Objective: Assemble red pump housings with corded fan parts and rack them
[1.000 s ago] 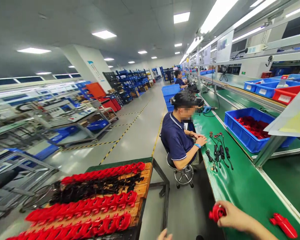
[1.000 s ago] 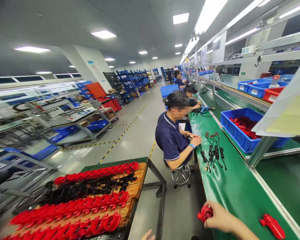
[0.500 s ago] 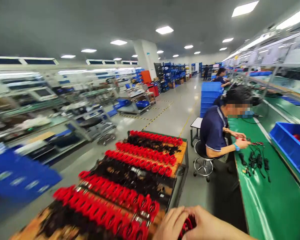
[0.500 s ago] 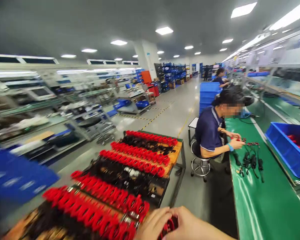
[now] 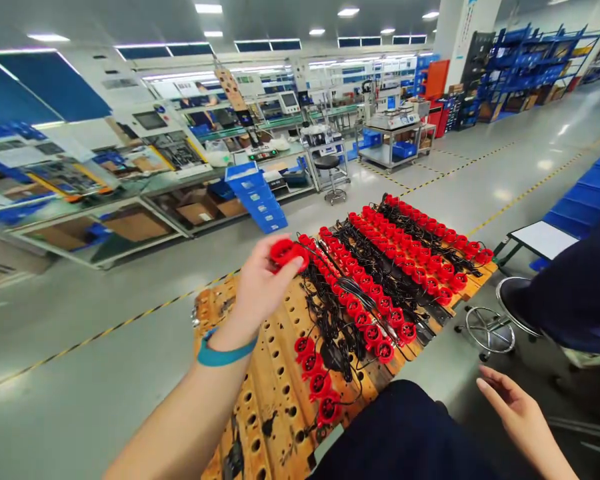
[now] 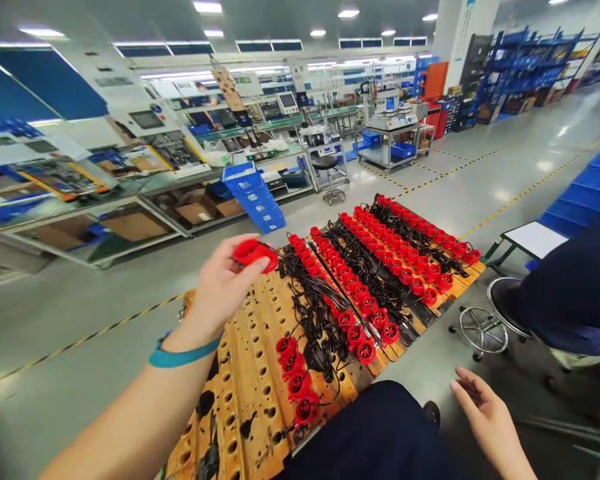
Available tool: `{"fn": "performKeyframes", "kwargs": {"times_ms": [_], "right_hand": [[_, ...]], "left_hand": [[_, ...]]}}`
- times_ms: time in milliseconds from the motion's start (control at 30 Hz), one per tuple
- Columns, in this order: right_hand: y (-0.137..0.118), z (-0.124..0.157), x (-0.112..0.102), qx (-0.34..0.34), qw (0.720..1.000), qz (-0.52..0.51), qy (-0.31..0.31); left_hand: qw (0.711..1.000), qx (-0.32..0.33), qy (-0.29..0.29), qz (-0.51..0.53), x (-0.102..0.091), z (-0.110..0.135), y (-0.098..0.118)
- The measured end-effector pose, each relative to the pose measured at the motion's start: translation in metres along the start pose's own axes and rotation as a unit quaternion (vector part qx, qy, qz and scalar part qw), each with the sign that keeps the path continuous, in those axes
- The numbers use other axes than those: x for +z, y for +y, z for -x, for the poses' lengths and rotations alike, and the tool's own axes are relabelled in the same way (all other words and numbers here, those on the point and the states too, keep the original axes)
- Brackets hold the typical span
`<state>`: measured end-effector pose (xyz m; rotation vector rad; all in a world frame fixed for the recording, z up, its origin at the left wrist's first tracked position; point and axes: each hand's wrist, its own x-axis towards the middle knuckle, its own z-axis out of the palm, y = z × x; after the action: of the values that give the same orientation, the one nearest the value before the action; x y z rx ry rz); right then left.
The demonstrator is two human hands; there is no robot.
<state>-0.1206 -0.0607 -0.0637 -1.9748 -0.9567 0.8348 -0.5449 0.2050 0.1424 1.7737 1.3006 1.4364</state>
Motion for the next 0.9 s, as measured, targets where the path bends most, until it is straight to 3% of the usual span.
{"fn": "performKeyframes", "kwargs": {"times_ms": [100,200,400,500,633,900], "right_hand": [[0.016,0.006,0.001,0.018,1.0,0.014,0.011],[0.028,0.008,-0.002,0.048,0.998,0.028,0.005],[0.052,0.009,-0.01,0.092,0.995,0.044,0.017],[0.061,0.012,-0.012,0.106,0.992,0.063,0.01],[0.063,0.015,-0.014,0.094,0.992,0.082,0.012],[0.075,0.008,-0.011,0.023,0.993,0.115,0.002]], "left_hand": [[0.999,-0.011,0.051,0.006,-0.018,-0.008,-0.025],[0.996,-0.049,0.07,-0.024,-0.024,0.005,-0.068],[0.974,-0.222,-0.034,-0.02,-0.023,0.076,-0.187],[0.958,-0.277,-0.074,-0.031,-0.024,0.114,-0.226],[0.939,-0.318,-0.125,-0.023,-0.025,0.138,-0.25],[0.924,-0.347,-0.163,-0.007,-0.028,0.131,-0.261]]}}
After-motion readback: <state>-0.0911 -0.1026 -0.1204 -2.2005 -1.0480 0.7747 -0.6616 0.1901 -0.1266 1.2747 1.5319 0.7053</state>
